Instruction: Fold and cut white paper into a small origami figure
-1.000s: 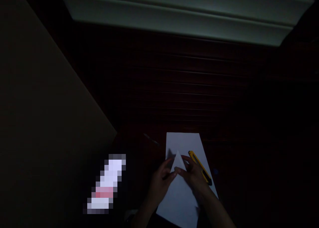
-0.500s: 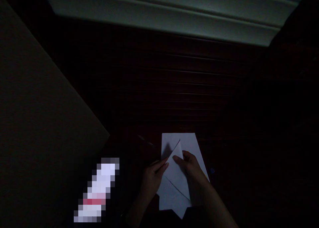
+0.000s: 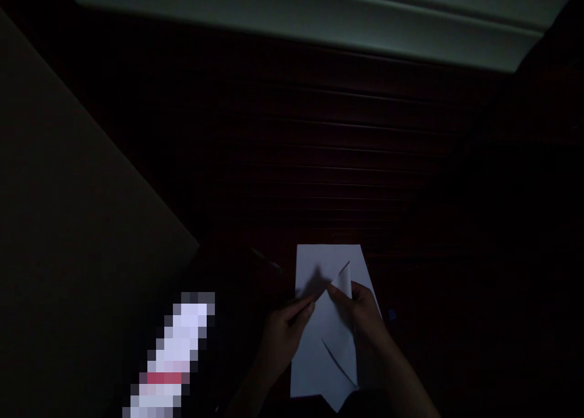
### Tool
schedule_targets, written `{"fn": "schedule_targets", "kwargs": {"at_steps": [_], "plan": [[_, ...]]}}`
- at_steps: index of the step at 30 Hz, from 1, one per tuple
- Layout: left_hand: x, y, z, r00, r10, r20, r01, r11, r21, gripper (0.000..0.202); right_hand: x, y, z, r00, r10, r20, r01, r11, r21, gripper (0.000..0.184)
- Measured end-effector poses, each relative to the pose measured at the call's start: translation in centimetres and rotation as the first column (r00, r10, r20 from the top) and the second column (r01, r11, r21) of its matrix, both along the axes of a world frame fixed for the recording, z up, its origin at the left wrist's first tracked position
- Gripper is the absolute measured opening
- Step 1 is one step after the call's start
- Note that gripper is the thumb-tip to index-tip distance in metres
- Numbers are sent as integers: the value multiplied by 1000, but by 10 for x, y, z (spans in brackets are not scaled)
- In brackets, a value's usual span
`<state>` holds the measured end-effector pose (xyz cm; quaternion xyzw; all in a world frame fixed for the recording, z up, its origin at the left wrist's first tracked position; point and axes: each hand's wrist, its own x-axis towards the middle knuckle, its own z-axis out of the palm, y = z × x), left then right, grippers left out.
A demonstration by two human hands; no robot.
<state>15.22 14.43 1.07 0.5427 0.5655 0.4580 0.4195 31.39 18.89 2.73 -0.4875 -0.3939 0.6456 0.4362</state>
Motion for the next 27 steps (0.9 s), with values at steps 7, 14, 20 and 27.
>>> {"fn": "schedule_targets", "kwargs": {"at_steps": [7,14,20,27], "plan": [[7,-2,6,980,-50,193,76,988,-131,38,-2,3,8,994,-100,-38,97,993,-73,36],[2,-1,-5,967,4,256,35,988,-148,36,1,5,-2,998,-10,-62,7,999,-51,35],[-2,1,-11,970,-13,245,50,988,-148,36,0,8,-1,999,-4,-33,2,999,-36,32],[-3,3,-9,989,13,146,3,994,-106,30,-3,6,-4,999,-5,-36,4,999,-33,37]]}}
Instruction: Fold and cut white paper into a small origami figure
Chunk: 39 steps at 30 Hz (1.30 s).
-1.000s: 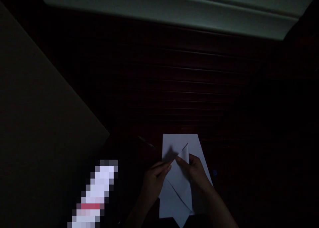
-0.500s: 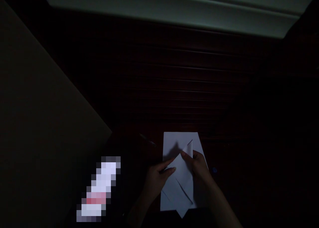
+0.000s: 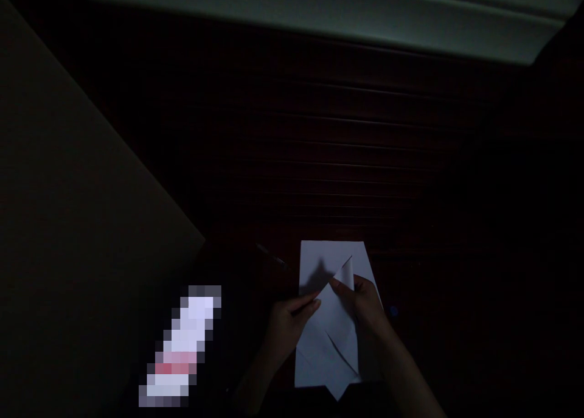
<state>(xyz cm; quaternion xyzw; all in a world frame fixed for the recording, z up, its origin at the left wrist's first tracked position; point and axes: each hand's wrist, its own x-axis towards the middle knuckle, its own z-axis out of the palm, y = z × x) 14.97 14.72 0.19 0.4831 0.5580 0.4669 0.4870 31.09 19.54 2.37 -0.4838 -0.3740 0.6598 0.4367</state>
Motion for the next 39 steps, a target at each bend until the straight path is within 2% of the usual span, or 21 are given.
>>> {"fn": "schedule_targets", "kwargs": {"at_steps": [6,12,16,20,25,28,31,35,39], "plan": [[2,-1,1,999,41,-14,-41,999,12,28,1,2,4,1000,-19,-21,20,999,31,35],[3,0,5,998,50,-36,-48,997,53,27,0,5,8,995,-104,-5,104,994,43,31],[2,-1,5,998,37,-41,-32,994,103,25,-1,6,6,994,-106,11,106,993,43,32],[3,-2,6,999,31,-33,-27,995,97,24,2,7,3,996,-89,1,89,995,54,31],[3,-3,9,997,37,-62,-32,996,84,30,-1,4,1,999,46,-23,-46,999,22,31],[2,-4,8,998,29,-59,-25,998,60,35,-7,0,0,990,141,14,-141,990,26,31],[0,-4,4,998,30,-50,-29,999,37,36,-13,-2,1,982,184,46,-186,982,44,32],[0,-4,-1,999,25,-25,-24,999,30,34,-14,1,6,990,126,62,-131,988,86,30],[0,-3,1,998,47,-41,-46,998,41,30,-12,4,10,995,48,88,-59,990,127,29]]}}
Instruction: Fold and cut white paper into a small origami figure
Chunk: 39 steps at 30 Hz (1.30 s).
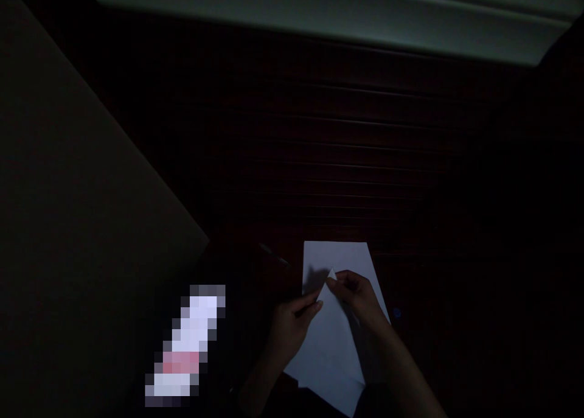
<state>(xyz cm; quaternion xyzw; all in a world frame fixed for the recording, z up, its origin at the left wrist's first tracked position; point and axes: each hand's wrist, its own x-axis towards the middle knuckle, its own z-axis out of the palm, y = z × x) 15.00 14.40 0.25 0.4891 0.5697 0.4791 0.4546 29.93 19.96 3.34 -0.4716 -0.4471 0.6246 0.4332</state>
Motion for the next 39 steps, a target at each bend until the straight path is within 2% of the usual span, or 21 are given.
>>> {"fn": "schedule_targets", "kwargs": {"at_steps": [5,11,15,20,27,33,39], "plan": [[0,0,4,999,-6,-54,10,998,68,29,-2,0,-4,1000,-11,27,11,1000,20,30],[2,-1,2,995,61,-81,-53,993,101,29,-8,-1,-16,995,16,94,-20,999,41,33],[3,-2,4,991,73,-115,-58,990,127,31,-16,-3,-20,995,-31,96,25,997,67,31],[3,-2,3,990,75,-117,-61,991,118,35,-23,-7,-18,993,-88,83,81,993,83,29],[1,-3,-4,990,101,-97,-92,991,98,32,-19,-7,-8,1000,2,23,-3,999,36,29],[1,-3,0,989,90,-121,-75,989,124,31,-16,-5,-10,998,18,58,-20,999,38,30],[0,-4,-3,983,105,-149,-78,982,174,28,-14,-4,-12,999,25,45,-27,999,36,29]]}}
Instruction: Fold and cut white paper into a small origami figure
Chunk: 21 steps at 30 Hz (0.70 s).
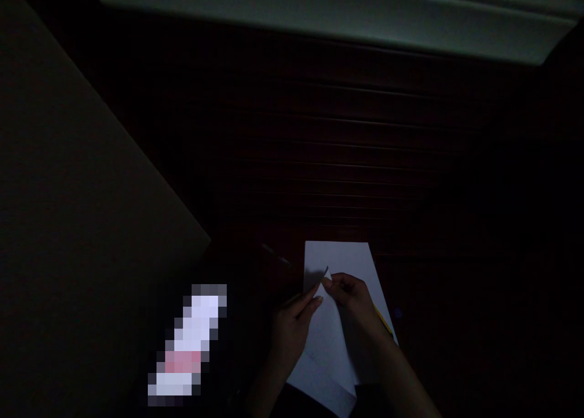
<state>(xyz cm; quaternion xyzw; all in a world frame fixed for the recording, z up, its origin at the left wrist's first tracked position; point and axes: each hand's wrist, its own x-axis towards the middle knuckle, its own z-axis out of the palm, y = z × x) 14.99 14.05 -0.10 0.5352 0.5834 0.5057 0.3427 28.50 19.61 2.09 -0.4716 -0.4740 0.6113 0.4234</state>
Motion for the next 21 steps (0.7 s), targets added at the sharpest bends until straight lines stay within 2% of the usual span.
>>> {"fn": "schedule_targets", "kwargs": {"at_steps": [8,13,21], "plan": [[2,-1,4,999,24,-47,-22,999,45,26,0,0,0,1000,-5,-3,6,1000,16,28],[1,-1,3,998,0,-70,3,999,45,28,-2,0,4,999,-33,-32,33,999,-2,32],[1,-1,5,996,5,-92,0,999,53,28,-2,2,6,999,-45,-29,46,999,26,27]]}}
